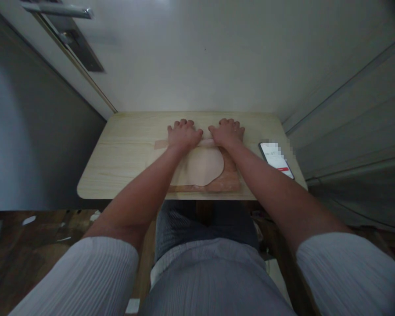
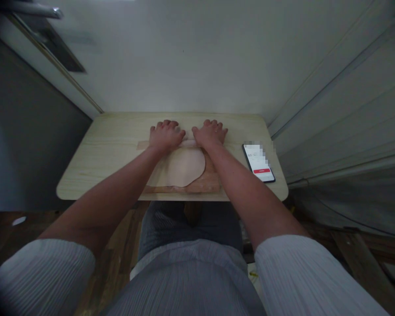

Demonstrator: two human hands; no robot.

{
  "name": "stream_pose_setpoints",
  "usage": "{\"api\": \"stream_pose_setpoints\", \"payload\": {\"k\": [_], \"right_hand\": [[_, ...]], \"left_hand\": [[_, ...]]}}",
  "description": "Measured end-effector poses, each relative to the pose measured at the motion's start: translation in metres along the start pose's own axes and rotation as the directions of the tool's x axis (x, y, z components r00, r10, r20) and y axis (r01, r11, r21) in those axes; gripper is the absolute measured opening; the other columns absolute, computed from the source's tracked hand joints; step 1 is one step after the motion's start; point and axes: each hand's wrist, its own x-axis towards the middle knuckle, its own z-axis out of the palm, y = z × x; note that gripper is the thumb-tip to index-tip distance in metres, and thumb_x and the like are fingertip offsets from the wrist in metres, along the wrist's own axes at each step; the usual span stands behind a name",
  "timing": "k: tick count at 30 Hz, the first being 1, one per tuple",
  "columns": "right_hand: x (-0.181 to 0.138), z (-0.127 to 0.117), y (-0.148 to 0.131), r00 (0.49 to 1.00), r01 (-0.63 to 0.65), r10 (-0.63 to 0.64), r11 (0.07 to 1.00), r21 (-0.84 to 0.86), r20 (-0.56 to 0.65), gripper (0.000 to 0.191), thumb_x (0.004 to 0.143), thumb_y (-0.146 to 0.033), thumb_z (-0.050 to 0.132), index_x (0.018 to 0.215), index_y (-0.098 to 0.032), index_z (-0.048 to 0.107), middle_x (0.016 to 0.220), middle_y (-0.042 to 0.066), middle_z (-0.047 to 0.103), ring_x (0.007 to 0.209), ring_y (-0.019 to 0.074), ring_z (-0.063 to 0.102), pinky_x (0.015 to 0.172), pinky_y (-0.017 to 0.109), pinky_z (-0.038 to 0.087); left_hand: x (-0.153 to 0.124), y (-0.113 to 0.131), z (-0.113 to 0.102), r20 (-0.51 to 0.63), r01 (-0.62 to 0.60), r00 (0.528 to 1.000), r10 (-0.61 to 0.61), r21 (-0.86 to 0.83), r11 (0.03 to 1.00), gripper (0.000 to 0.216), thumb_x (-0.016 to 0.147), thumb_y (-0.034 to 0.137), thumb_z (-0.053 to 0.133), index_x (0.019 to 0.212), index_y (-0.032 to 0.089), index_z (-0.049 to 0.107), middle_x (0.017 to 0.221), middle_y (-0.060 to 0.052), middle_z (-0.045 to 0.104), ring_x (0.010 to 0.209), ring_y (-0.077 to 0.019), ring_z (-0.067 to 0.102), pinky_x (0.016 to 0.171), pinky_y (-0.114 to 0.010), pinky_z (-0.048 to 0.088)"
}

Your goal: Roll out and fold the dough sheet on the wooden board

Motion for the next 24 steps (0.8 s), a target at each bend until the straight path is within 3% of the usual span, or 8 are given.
{"api": "stream_pose_setpoints", "payload": {"k": [11, 24], "right_hand": [[-0.041, -0.004, 0.006, 0.998, -0.018, 0.020, 0.999, 0.028, -0.051, 0.059, 0.093, -0.057, 0.040, 0.130, -0.017, 0.063, 0.137, 0.017, 0.059, 0.129, 0.0365, 0.047, 0.108, 0.056, 0.031], [-0.084, -0.008, 0.012, 0.990, 0.052, -0.058, 0.997, -0.052, -0.128, 0.053, 0.098, -0.052, 0.036, 0.120, -0.016, 0.068, 0.130, 0.019, 0.063, 0.121, 0.0365, 0.051, 0.103, 0.055, 0.033]], "left_hand": [[-0.044, 0.007, -0.002, -0.098, -0.029, 0.995, 0.029, 0.002, 1.000, 0.052, 0.097, 0.051, 0.031, 0.130, 0.026, 0.061, 0.135, -0.012, 0.061, 0.125, -0.0344, 0.049, 0.104, -0.052, 0.034], [-0.082, 0.011, -0.004, -0.166, -0.070, 0.984, 0.070, 0.007, 0.997, 0.054, 0.100, 0.053, 0.027, 0.117, 0.023, 0.067, 0.127, -0.013, 0.065, 0.120, -0.0336, 0.052, 0.102, -0.051, 0.032]]}}
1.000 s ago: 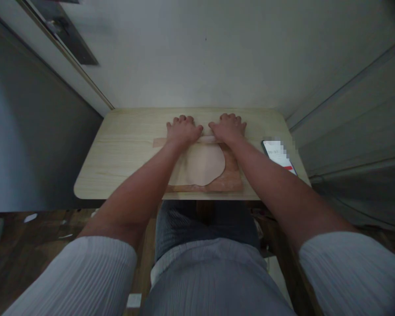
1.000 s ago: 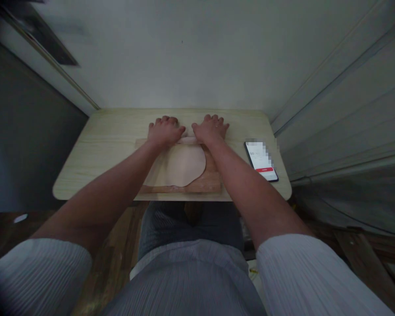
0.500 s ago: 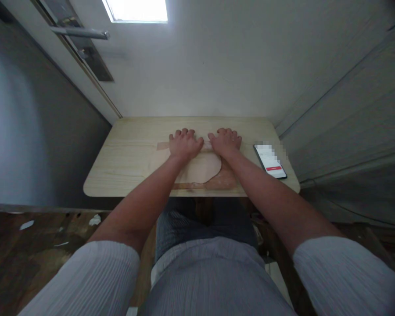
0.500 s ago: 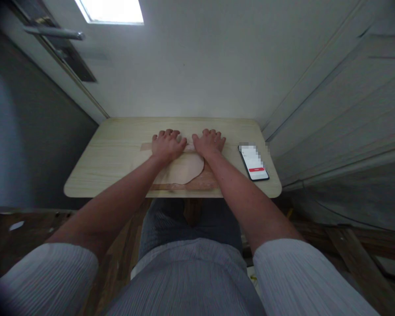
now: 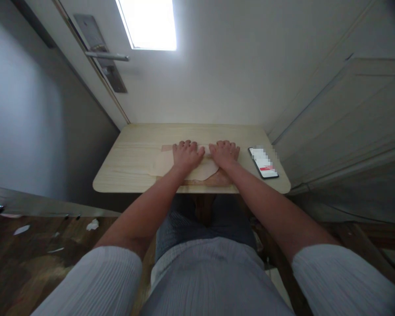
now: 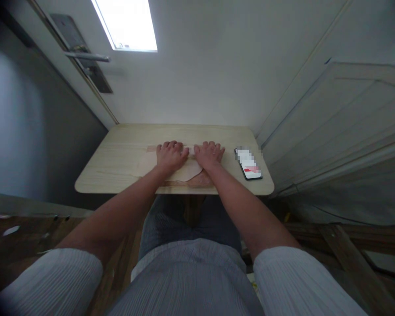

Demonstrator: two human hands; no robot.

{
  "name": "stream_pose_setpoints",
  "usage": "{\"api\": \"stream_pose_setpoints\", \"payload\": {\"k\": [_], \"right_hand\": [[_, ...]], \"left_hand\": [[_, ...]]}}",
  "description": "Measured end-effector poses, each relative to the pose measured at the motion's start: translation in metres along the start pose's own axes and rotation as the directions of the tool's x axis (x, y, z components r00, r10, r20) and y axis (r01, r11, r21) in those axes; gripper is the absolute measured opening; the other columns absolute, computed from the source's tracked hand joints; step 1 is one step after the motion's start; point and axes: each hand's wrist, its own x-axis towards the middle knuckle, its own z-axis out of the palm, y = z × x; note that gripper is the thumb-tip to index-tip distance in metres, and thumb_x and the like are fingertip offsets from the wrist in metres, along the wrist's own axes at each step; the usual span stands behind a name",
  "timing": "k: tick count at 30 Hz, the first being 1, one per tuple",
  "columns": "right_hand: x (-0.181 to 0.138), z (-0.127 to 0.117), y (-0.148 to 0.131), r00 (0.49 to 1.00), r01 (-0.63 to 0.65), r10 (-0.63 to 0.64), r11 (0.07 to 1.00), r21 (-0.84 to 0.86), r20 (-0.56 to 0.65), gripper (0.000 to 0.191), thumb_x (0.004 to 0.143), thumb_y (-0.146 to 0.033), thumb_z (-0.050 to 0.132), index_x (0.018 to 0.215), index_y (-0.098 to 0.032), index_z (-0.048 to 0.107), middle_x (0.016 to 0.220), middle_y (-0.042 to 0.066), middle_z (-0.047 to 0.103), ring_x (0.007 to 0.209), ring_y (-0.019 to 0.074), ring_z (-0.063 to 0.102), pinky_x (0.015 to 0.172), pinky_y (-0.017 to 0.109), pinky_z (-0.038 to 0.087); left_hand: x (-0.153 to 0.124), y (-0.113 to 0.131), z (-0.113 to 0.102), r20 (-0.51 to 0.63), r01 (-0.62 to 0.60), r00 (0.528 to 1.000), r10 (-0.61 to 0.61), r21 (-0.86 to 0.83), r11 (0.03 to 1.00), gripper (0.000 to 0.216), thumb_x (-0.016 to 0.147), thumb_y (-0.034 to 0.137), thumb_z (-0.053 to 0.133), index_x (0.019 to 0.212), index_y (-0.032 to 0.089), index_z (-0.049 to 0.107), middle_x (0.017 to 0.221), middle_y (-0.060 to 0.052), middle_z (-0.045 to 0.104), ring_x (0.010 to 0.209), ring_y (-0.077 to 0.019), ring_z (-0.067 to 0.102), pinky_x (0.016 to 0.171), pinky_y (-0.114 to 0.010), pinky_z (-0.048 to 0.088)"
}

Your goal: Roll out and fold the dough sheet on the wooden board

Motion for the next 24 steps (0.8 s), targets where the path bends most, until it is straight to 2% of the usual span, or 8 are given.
{"api": "stream_pose_setpoints", "payload": {"k": [10, 17, 24], "right_hand": [[-0.015, 0.000, 0.003, 0.999, 0.020, -0.021, 1.000, -0.010, -0.041, 0.053, 0.098, -0.052, 0.035, 0.126, -0.018, 0.065, 0.131, 0.018, 0.061, 0.120, 0.0370, 0.051, 0.102, 0.055, 0.033], [-0.017, -0.003, 0.002, 1.000, 0.019, -0.019, 1.000, -0.024, -0.005, 0.053, 0.098, -0.052, 0.034, 0.125, -0.018, 0.065, 0.132, 0.019, 0.060, 0.119, 0.0370, 0.052, 0.100, 0.053, 0.035], [-0.011, -0.001, 0.002, 0.999, 0.021, -0.021, 1.000, -0.016, -0.037, 0.050, 0.096, -0.049, 0.040, 0.122, -0.016, 0.066, 0.128, 0.019, 0.062, 0.120, 0.0382, 0.051, 0.101, 0.054, 0.035]], "left_hand": [[-0.013, -0.002, -0.001, 0.026, -0.014, 1.000, 0.014, -0.029, 0.999, 0.056, 0.100, 0.057, 0.024, 0.136, 0.027, 0.056, 0.144, -0.010, 0.056, 0.133, -0.0318, 0.044, 0.110, -0.052, 0.028], [-0.015, -0.002, 0.001, -0.001, -0.029, 1.000, 0.029, -0.034, 0.999, 0.056, 0.100, 0.057, 0.024, 0.128, 0.025, 0.060, 0.139, -0.011, 0.059, 0.129, -0.0324, 0.046, 0.107, -0.051, 0.029], [-0.010, 0.000, 0.000, -0.006, -0.013, 1.000, 0.012, -0.012, 1.000, 0.054, 0.100, 0.056, 0.026, 0.122, 0.025, 0.064, 0.139, -0.011, 0.059, 0.127, -0.0330, 0.047, 0.104, -0.051, 0.032]]}}
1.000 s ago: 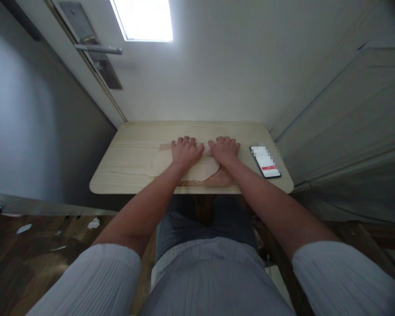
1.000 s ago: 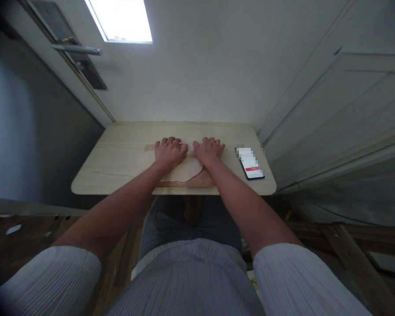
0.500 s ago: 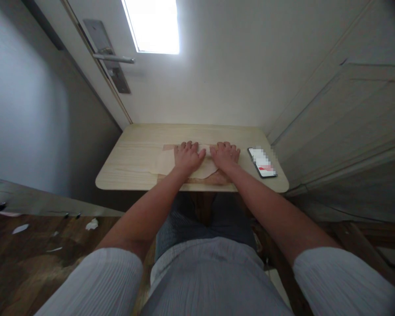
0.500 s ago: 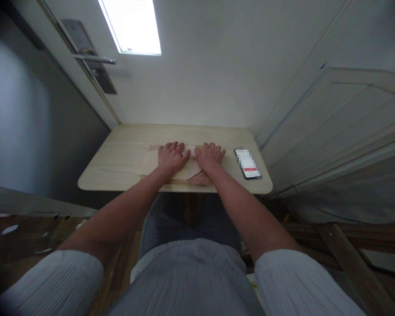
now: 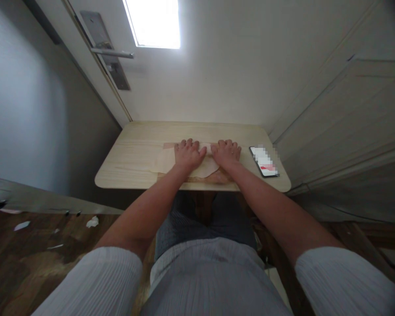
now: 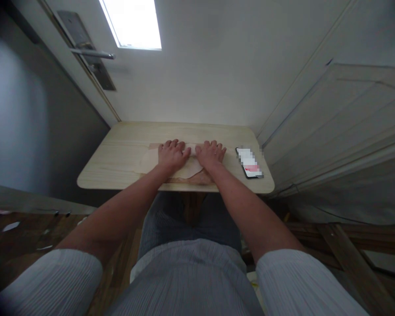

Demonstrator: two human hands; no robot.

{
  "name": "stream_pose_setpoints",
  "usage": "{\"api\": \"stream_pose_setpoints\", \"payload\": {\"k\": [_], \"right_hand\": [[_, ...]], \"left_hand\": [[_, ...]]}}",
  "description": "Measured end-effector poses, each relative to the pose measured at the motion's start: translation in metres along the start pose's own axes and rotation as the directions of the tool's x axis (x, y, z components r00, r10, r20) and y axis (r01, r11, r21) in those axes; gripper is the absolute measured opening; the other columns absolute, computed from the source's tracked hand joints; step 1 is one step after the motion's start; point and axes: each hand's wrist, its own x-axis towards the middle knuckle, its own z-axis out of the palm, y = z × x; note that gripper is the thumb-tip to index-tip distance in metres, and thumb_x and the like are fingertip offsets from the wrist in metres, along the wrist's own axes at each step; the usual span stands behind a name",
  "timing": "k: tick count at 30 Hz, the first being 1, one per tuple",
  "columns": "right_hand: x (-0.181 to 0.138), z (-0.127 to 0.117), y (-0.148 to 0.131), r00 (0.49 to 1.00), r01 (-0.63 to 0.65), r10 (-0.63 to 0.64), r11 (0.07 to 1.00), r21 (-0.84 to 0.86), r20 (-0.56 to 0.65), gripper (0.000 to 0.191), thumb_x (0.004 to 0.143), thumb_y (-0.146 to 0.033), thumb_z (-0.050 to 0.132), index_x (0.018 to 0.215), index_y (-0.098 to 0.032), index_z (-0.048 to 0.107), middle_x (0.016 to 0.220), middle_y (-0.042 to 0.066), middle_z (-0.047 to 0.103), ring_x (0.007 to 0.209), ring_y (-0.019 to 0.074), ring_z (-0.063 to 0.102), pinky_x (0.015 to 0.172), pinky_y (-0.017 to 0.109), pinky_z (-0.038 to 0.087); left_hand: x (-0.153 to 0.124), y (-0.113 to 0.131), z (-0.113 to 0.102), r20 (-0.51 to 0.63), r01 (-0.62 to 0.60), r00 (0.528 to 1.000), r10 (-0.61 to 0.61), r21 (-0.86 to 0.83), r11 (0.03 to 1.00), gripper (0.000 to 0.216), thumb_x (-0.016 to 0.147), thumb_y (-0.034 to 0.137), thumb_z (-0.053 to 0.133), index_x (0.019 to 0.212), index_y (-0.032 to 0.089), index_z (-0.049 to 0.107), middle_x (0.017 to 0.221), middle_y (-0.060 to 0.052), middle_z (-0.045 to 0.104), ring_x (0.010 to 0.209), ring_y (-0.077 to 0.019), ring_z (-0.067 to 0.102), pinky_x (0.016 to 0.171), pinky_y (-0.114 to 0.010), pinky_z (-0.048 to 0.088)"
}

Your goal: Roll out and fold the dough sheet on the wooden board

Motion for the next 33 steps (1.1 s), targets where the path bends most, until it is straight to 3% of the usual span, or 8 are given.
{"api": "stream_pose_setpoints", "payload": {"k": [18, 33], "right_hand": [[0.039, 0.009, -0.005, 0.997, -0.033, 0.031, 0.999, 0.035, 0.073, 0.051, 0.093, -0.048, 0.040, 0.120, -0.016, 0.070, 0.130, 0.018, 0.063, 0.123, 0.0366, 0.050, 0.103, 0.056, 0.035], [0.084, 0.017, -0.011, 0.977, -0.050, 0.041, 0.998, 0.038, 0.210, 0.060, 0.091, -0.054, 0.043, 0.132, -0.013, 0.060, 0.141, 0.021, 0.054, 0.131, 0.0396, 0.044, 0.105, 0.060, 0.032]], "left_hand": [[0.037, -0.007, 0.011, 0.043, 0.036, 0.998, -0.034, -0.024, 0.999, 0.054, 0.099, 0.051, 0.026, 0.124, 0.024, 0.066, 0.133, -0.013, 0.061, 0.125, -0.0356, 0.048, 0.103, -0.054, 0.032], [0.081, -0.016, 0.015, 0.213, 0.072, 0.974, -0.072, 0.007, 0.997, 0.055, 0.093, 0.053, 0.034, 0.134, 0.026, 0.060, 0.142, -0.013, 0.055, 0.130, -0.0366, 0.046, 0.107, -0.058, 0.032]]}}
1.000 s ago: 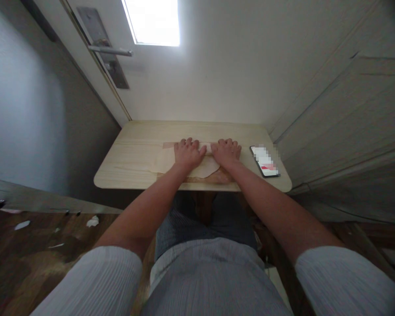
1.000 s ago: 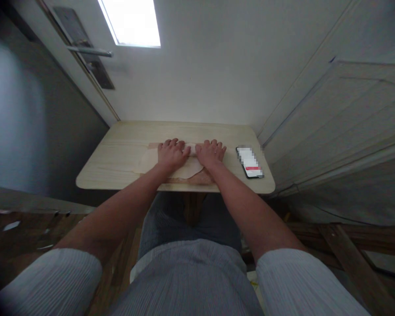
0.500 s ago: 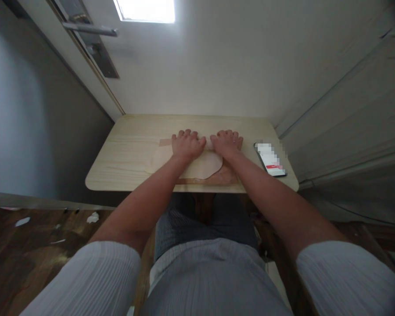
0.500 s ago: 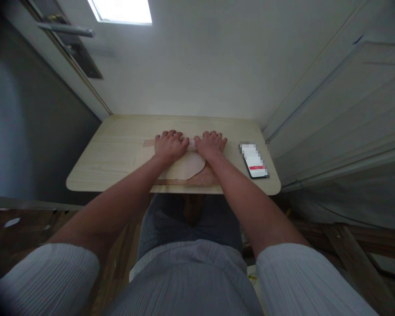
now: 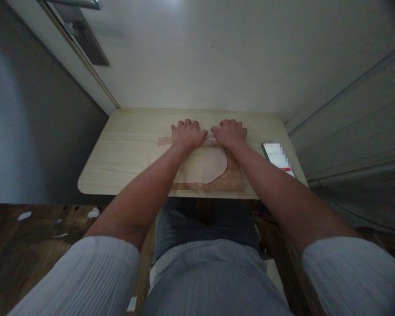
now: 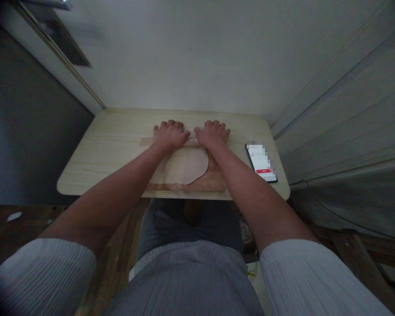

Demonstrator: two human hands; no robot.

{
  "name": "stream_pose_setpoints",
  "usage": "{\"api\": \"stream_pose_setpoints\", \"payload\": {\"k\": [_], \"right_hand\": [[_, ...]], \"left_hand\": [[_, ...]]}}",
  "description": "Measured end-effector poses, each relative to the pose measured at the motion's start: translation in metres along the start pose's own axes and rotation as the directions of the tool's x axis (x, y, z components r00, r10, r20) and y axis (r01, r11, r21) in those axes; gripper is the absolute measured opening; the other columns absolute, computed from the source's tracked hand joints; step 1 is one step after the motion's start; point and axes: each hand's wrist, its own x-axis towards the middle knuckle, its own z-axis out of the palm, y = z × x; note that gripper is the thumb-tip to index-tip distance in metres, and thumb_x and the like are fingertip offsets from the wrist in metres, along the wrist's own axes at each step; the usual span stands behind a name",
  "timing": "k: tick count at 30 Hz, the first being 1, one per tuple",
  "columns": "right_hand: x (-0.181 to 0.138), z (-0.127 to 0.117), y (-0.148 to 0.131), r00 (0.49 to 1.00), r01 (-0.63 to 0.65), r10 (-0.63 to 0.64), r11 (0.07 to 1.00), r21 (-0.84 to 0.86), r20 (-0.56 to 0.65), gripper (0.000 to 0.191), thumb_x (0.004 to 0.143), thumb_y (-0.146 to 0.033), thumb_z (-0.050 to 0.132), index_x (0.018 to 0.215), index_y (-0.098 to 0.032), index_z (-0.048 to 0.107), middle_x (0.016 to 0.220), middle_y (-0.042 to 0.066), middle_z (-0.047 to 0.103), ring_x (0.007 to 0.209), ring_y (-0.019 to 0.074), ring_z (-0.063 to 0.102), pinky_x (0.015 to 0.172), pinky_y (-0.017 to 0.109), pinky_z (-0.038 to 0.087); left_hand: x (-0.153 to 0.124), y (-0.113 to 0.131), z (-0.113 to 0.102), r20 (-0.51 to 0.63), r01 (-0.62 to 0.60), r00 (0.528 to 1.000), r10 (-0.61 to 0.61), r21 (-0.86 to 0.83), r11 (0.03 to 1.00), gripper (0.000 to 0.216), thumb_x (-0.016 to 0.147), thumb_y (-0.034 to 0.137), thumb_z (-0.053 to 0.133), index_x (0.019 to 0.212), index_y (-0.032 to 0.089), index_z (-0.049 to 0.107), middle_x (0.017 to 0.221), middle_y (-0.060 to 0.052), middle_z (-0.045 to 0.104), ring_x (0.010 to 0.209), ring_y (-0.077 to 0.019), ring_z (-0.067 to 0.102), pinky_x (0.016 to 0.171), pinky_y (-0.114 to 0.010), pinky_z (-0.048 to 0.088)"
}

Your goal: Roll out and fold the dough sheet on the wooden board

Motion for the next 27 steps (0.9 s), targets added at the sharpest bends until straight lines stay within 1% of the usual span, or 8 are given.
{"api": "stream_pose_setpoints", "payload": {"k": [7, 12, 16, 20, 24, 27], "right_hand": [[0.012, 0.001, -0.002, 1.000, 0.002, -0.002, 1.000, 0.024, -0.001, 0.063, 0.089, -0.055, 0.046, 0.132, -0.012, 0.059, 0.141, 0.022, 0.052, 0.132, 0.0407, 0.042, 0.106, 0.063, 0.031], [0.013, 0.002, -0.001, 1.000, 0.007, -0.007, 1.000, 0.028, -0.018, 0.063, 0.088, -0.056, 0.047, 0.133, -0.013, 0.059, 0.142, 0.021, 0.052, 0.132, 0.0398, 0.042, 0.106, 0.062, 0.031], [0.007, 0.004, 0.000, 0.999, 0.001, 0.000, 1.000, 0.027, -0.038, 0.064, 0.088, -0.056, 0.046, 0.134, -0.014, 0.059, 0.141, 0.020, 0.054, 0.130, 0.0390, 0.044, 0.106, 0.060, 0.032], [-0.004, 0.004, 0.002, 0.999, -0.004, 0.006, 0.999, 0.032, -0.051, 0.063, 0.090, -0.056, 0.043, 0.134, -0.015, 0.059, 0.141, 0.019, 0.055, 0.129, 0.0379, 0.046, 0.106, 0.059, 0.034], [-0.020, 0.006, 0.006, 0.997, 0.003, 0.000, 1.000, 0.031, -0.079, 0.059, 0.091, -0.054, 0.043, 0.132, -0.016, 0.061, 0.138, 0.018, 0.058, 0.128, 0.0368, 0.048, 0.105, 0.057, 0.035], [-0.034, 0.006, 0.008, 0.995, 0.015, -0.012, 0.999, 0.030, -0.102, 0.056, 0.092, -0.052, 0.042, 0.128, -0.016, 0.063, 0.134, 0.018, 0.061, 0.126, 0.0368, 0.050, 0.103, 0.055, 0.036]], "left_hand": [[0.018, -0.003, 0.005, 0.021, 0.019, 1.000, -0.019, -0.007, 1.000, 0.060, 0.092, 0.057, 0.034, 0.134, 0.024, 0.059, 0.142, -0.015, 0.054, 0.131, -0.0385, 0.045, 0.109, -0.062, 0.028], [0.018, -0.003, 0.006, -0.001, 0.029, 1.000, -0.029, -0.004, 1.000, 0.058, 0.092, 0.055, 0.033, 0.133, 0.023, 0.060, 0.141, -0.015, 0.055, 0.130, -0.0374, 0.046, 0.108, -0.061, 0.029], [0.011, -0.001, 0.006, -0.029, 0.024, 0.999, -0.024, 0.002, 1.000, 0.057, 0.093, 0.054, 0.032, 0.132, 0.023, 0.061, 0.140, -0.015, 0.057, 0.129, -0.0371, 0.046, 0.108, -0.060, 0.028], [-0.002, 0.002, 0.007, -0.063, 0.028, 0.998, -0.027, 0.018, 0.999, 0.055, 0.094, 0.055, 0.033, 0.132, 0.026, 0.061, 0.141, -0.012, 0.057, 0.129, -0.0354, 0.047, 0.109, -0.058, 0.030], [-0.019, 0.005, 0.009, -0.133, 0.012, 0.991, -0.009, 0.019, 1.000, 0.056, 0.096, 0.059, 0.031, 0.129, 0.027, 0.062, 0.137, -0.011, 0.060, 0.126, -0.0349, 0.049, 0.106, -0.056, 0.033], [-0.032, 0.007, 0.009, -0.177, 0.003, 0.984, 0.002, 0.029, 1.000, 0.056, 0.097, 0.058, 0.030, 0.129, 0.026, 0.062, 0.137, -0.011, 0.060, 0.126, -0.0347, 0.049, 0.106, -0.055, 0.032]]}}
